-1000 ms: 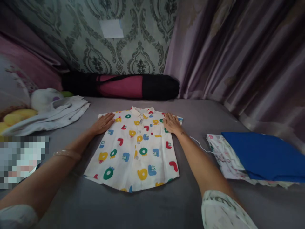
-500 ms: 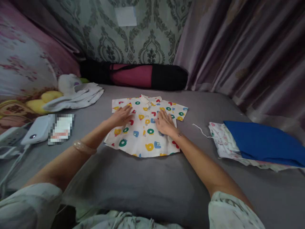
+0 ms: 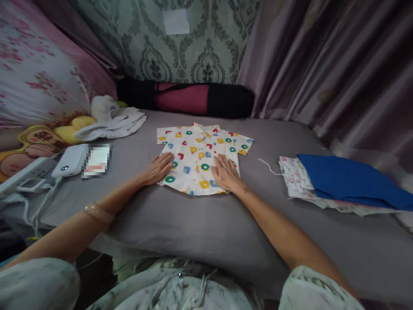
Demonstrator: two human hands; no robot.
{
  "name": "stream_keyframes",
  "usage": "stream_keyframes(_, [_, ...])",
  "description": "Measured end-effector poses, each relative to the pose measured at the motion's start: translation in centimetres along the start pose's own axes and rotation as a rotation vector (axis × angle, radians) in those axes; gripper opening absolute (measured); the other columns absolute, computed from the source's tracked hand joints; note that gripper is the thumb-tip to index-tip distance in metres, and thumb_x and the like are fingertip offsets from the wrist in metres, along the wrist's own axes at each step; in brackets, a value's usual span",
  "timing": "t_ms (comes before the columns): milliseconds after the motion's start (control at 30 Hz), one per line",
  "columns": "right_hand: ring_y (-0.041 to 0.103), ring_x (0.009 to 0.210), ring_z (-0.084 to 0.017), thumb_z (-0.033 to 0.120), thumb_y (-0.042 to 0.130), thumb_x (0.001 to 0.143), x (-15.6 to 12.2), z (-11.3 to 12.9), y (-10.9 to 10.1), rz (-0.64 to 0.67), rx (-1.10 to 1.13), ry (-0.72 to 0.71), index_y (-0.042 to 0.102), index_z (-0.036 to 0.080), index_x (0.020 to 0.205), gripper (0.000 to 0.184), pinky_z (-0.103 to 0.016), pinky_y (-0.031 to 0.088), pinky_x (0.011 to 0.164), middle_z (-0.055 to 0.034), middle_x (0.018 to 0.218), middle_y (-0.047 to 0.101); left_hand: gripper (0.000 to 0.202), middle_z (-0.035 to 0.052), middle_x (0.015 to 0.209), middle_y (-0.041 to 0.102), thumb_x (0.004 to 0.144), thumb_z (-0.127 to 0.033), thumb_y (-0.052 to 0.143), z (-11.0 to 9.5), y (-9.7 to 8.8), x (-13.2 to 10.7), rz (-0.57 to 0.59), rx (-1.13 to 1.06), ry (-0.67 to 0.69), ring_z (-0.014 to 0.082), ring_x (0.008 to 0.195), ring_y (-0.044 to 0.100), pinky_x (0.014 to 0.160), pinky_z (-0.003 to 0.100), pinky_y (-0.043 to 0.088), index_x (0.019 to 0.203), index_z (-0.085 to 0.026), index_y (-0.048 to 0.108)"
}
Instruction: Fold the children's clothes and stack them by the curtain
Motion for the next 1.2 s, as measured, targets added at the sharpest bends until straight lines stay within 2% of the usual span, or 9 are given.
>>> stream_keyframes(133, [0.020, 0.144, -0.025, 0.043, 0.016, 0.097, -1.7, -3.3, -0.3, -0.042, -0.026, 0.043, 0.031, 0.013, 0.148, 0.061, -0.048, 0.017, 0.116, -0.0128, 0.156, 0.025, 0.063, 0.0118, 0.156, 0.024, 0.096, -0.053, 0.019, 2.9, -0.2, -1.4, -0.008, 0.036, -0.075, 0.0262, 0.145, 0.018, 0.116, 0.049, 0.012, 0.147, -0.018, 0.028])
stream_keyframes(267, [0.032, 0.138, -0.028, 0.039, 0.024, 0.096, -3.5, -5.2, -1.2, -0.101, -0.057, 0.111, 0.039, 0.009, 0.141, 0.056, -0.046, 0.027, 0.111, -0.0175, 0.150, 0.035, 0.070, 0.0187, 0.148, 0.035, 0.091, -0.061, 0.028, 3.2, -0.8, -2.1, -0.077, 0.004, -0.139, 0.0311, 0.137, 0.032, 0.111, 0.047, 0.026, 0.140, -0.011, 0.036])
stream_keyframes(400, [0.052, 0.115, -0.031, 0.037, 0.037, 0.092, -5.1, -5.1, -2.4, -0.166, -0.106, 0.252, 0.058, 0.013, 0.117, 0.041, -0.044, 0.040, 0.096, -0.0181, 0.124, 0.057, 0.059, 0.0194, 0.117, 0.057, 0.082, -0.063, 0.044, 2.4, -2.2, -2.7, -0.119, 0.011, -0.278, 0.0327, 0.113, 0.052, 0.096, 0.045, 0.040, 0.108, -0.012, 0.058])
stream_keyframes(500, [0.058, 0.100, -0.026, 0.037, 0.046, 0.088, -5.8, -4.5, -2.9, -0.141, -0.048, 0.357, 0.063, 0.018, 0.095, 0.026, -0.037, 0.045, 0.086, -0.0137, 0.103, 0.060, 0.045, 0.0145, 0.095, 0.062, 0.074, -0.062, 0.055, 2.0, -3.2, -3.1, -0.087, -0.061, -0.385, 0.0302, 0.098, 0.056, 0.084, 0.039, 0.045, 0.081, -0.018, 0.063])
stream_keyframes(600, [0.061, 0.089, -0.022, 0.037, 0.051, 0.086, -6.1, -3.9, -3.0, -0.075, 0.049, 0.432, 0.061, 0.021, 0.084, 0.019, -0.031, 0.045, 0.077, -0.0096, 0.095, 0.062, 0.040, 0.0084, 0.075, 0.060, 0.071, -0.060, 0.059, 1.3, -3.8, -3.5, 0.004, -0.187, -0.410, 0.0266, 0.086, 0.058, 0.070, 0.032, 0.045, 0.067, -0.020, 0.060])
stream_keyframes(800, [0.064, 0.082, -0.025, 0.042, 0.052, 0.086, -6.1, -3.1, -3.7, -0.009, 0.068, 0.537, 0.062, 0.019, 0.090, 0.026, -0.031, 0.042, 0.067, -0.0113, 0.090, 0.069, 0.038, 0.0038, 0.075, 0.062, 0.066, -0.054, 0.062, 0.3, -4.5, -4.7, -0.052, -0.336, -0.484, 0.0197, 0.071, 0.058, 0.056, 0.026, 0.038, 0.081, -0.019, 0.056])
stream_keyframes(967, [0.063, 0.076, -0.022, 0.043, 0.056, 0.083, -6.3, -3.4, -3.8, 0.048, 0.086, 0.521, 0.063, 0.020, 0.077, 0.025, -0.028, 0.038, 0.059, -0.0082, 0.084, 0.069, 0.031, 0.0009, 0.060, 0.057, 0.067, -0.051, 0.061, 0.2, -4.4, -4.6, 0.040, -0.321, -0.493, 0.0192, 0.063, 0.056, 0.053, 0.026, 0.035, 0.069, -0.020, 0.057])
stream_keyframes(1133, [0.058, 0.067, -0.015, 0.033, 0.058, 0.082, -6.1, -3.5, -3.9, -0.028, 0.199, 0.402, 0.057, 0.021, 0.069, 0.017, -0.024, 0.036, 0.056, -0.0009, 0.073, 0.065, 0.029, -0.0012, 0.056, 0.053, 0.068, -0.048, 0.061, 0.2, -4.4, -4.5, 0.023, -0.386, -0.454, 0.0154, 0.058, 0.052, 0.051, 0.025, 0.033, 0.065, -0.019, 0.057])
stream_keyframes(1200, [0.058, 0.065, -0.014, 0.031, 0.059, 0.081, -6.0, -3.1, -4.2, -0.063, 0.249, 0.437, 0.055, 0.021, 0.067, 0.018, -0.024, 0.037, 0.056, -0.0010, 0.071, 0.063, 0.030, -0.0011, 0.058, 0.054, 0.068, -0.049, 0.062, 0.2, -4.6, -4.5, -0.032, -0.446, -0.458, 0.0148, 0.059, 0.052, 0.051, 0.025, 0.035, 0.067, -0.019, 0.056])
Point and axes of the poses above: each hand's wrist, its own x-axis towards the middle knuckle, its own y-axis out of the palm, z = x × y, the point moved 2 cm from there along x, towards the middle knuckle
